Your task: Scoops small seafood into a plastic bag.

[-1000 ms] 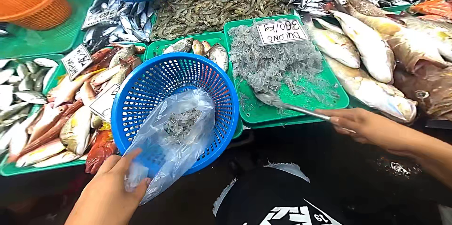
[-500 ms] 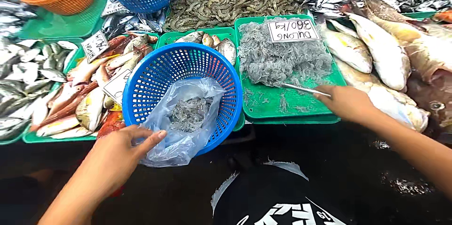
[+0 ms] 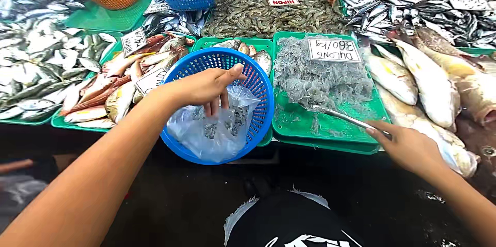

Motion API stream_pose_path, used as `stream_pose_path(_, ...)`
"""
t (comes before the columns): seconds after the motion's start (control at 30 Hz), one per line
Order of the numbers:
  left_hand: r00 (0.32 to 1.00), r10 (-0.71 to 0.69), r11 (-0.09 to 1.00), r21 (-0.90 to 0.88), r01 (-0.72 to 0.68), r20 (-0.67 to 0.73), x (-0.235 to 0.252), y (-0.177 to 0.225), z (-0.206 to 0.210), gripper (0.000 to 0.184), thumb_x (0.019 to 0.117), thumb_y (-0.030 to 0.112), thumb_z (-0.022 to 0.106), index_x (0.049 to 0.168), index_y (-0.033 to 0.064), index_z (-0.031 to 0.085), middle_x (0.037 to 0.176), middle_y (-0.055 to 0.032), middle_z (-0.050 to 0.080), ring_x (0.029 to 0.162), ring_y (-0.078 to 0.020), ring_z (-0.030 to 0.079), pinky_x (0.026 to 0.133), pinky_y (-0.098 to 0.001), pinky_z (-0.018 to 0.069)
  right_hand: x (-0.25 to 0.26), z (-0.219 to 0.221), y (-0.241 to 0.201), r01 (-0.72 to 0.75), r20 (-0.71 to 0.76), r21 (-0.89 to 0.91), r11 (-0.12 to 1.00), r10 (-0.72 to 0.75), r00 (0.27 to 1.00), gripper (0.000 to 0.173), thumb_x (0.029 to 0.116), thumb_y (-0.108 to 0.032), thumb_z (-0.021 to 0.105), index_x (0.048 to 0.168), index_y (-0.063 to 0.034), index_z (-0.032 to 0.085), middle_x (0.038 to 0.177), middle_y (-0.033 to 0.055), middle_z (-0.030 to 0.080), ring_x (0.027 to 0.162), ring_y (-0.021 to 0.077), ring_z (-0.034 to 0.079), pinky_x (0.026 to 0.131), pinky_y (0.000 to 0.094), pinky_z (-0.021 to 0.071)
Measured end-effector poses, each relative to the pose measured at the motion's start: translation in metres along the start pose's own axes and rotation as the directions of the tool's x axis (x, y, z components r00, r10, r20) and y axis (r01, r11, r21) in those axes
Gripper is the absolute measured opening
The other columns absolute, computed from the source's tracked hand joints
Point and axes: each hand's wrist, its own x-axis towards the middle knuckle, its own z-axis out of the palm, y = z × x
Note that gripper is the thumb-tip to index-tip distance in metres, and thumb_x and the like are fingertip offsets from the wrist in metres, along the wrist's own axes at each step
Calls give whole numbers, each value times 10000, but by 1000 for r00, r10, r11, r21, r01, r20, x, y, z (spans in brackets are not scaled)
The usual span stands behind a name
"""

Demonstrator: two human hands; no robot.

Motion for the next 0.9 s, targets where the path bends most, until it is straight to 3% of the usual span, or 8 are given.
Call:
stream_pose_path(0.1, 979, -193, 934, 317, 163, 63, 19, 14, 0, 759, 1013, 344, 643, 1632, 149, 249, 966, -253, 668, 761, -389, 646, 704, -546, 540, -3, -3, 4, -23, 7, 1, 1000, 23, 1000, 316, 1068, -334, 541, 1321, -233, 702, 974, 241, 731, 905, 486, 675, 754, 706, 444)
stream_pose_path(0.17, 962, -268, 802, 564, 197, 44, 34, 7, 21, 840, 933, 284, 762, 1611, 114, 297, 1135, -300, 653, 1042, -505, 634, 862, -659, 491, -5, -5, 6, -25, -9, 2, 1000, 25, 1000, 315, 1069, -327, 541, 1319, -227, 704, 969, 247, 731, 904, 491, 677, 751, 710, 444)
stream_pose_path(0.27, 977, -213, 718, 674, 171, -21, 49, -8, 29, 253, 1026, 150, 587, 1241, 49, 675, 1072, -248, 694, 1036, -473, 662, 825, -633, 509, -6, -6, 9, 1, -67, 23, 1000, 1, 998, 306, 1063, -325, 549, 1303, -230, 714, 934, 241, 728, 868, 492, 674, 720, 709, 443)
stream_pose_path(0.33, 984, -134, 819, 545, 177, -117, 55, -10, 15, 275, 1071, 142, 484, 1153, 0, 705, 1024, -268, 696, 1012, -483, 665, 840, -660, 499, -6, -9, 11, 33, -116, 34, 999, -29, 993, 310, 1057, -334, 547, 1293, -234, 721, 923, 240, 731, 851, 505, 675, 695, 720, 438)
stream_pose_path(0.43, 956, -68, 974, 187, 125, -284, 65, -14, 0, 298, 1077, 94, 456, 1273, -38, 637, 1019, -265, 698, 952, -424, 682, 890, -610, 503, -6, -14, 12, 97, -179, 42, 994, -88, 980, 332, 1047, -351, 529, 1264, -211, 737, 905, 252, 727, 818, 528, 669, 661, 737, 426)
stream_pose_path(0.53, 953, -38, 998, 27, 48, -301, 63, -17, -4, 488, 1069, 19, 419, 1552, 53, 360, 1345, -228, 623, 1190, -361, 644, 1020, -523, 486, -5, -22, 9, 131, -177, 51, 990, -120, 977, 357, 1046, -372, 506, 1276, -217, 730, 929, 254, 728, 830, 528, 667, 668, 744, 423)
stream_pose_path(0.7, 596, 281, 940, 342, -11, -752, 8, -10, 12, 264, 1010, 99, 527, 1218, -56, 575, 1060, -245, 601, 805, -373, 625, 686, -539, 513, -1, -39, 1, 181, -124, 108, 978, -167, 978, 346, 1049, -317, 522, 1301, -181, 715, 1002, 275, 722, 880, 522, 669, 732, 750, 430)
stream_pose_path(0.9, 941, -43, 832, 509, 220, -337, -44, -19, 73, 551, 886, 476, 764, 1174, 8, 725, 1097, -239, 677, 1093, -453, 596, 926, -629, 424, -1, -62, -13, 280, -111, 127, 951, -267, 957, 369, 1055, -256, 497, 1308, -66, 688, 1009, 287, 708, 836, 459, 665, 744, 687, 458)
